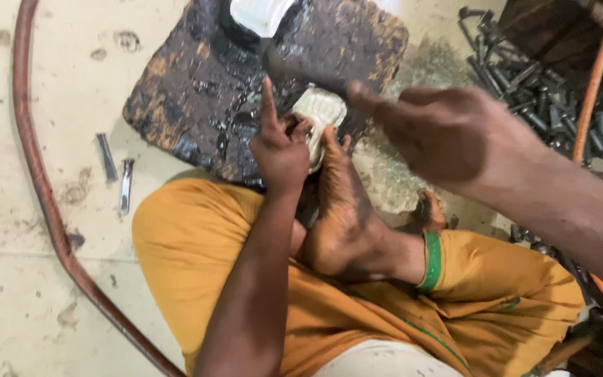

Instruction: The person sits on the workshop floor hammering white ornamental metal pieces placed on a dark wooden board. They hold a punch against the piece with one hand and strike it with a hammer in the other, repositioning the pieces and working over their surfaces to shape decorative details.

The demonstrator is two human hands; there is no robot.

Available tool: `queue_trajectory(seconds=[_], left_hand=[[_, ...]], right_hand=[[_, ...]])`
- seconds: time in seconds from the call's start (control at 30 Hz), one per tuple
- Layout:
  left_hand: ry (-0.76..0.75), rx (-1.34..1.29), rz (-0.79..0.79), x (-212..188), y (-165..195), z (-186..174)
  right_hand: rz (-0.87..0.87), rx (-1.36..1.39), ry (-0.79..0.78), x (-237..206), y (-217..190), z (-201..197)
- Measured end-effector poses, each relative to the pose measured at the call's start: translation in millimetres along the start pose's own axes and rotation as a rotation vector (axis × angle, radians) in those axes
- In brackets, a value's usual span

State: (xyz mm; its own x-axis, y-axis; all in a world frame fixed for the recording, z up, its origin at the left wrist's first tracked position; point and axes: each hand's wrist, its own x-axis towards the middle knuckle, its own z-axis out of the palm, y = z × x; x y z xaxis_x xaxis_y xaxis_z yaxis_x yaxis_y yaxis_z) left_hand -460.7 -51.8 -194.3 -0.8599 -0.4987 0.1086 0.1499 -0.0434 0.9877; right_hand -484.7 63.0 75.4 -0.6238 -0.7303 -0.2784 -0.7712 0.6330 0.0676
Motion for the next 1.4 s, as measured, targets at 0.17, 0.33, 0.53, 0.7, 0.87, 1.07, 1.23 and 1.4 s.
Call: queue_trajectory(seconds=[0.17,0.33,0.53,0.7,0.87,1.07,1.23,1.4], left_hand=[[-0.009,0.252,0.032,-1.5,2.7,-0.1],[-0.026,0.175,0.003,-2.8,5.6,1.0],[-0.028,0.183,-0.087,-3.7,9.6,3.3],[-0.041,0.108,-0.039,-4.3,13.6,4.3],[-0.034,0.225,-0.096,-4.9,18.4,3.8],[-0.063,0.264,-0.075,-5.9,24.3,2.0],[-0.047,0.257,-0.145,-7.4,28.6,0.5],[-0.032,0.232,-0.079,-8.8,31.3,0.2]], right_hand=[[0.29,0.141,-0.357,-10.7,5.4,9.3],[-0.125,0.106,0.264,-21.4,13.8,16.5],[-0.062,0.129,0.138,-28.1,20.3,22.2],[-0.02,0.04,-0.016,-29.2,24.8,29.2],[-0.042,0.115,0.112,-33.3,20.1,24.6],[0.113,-0.169,-0.324,-30.7,18.7,21.7],[0.093,0.197,-0.03,-40.9,25.1,36.5],[0.095,0.161,0.007,-48.7,32.3,45.0]])
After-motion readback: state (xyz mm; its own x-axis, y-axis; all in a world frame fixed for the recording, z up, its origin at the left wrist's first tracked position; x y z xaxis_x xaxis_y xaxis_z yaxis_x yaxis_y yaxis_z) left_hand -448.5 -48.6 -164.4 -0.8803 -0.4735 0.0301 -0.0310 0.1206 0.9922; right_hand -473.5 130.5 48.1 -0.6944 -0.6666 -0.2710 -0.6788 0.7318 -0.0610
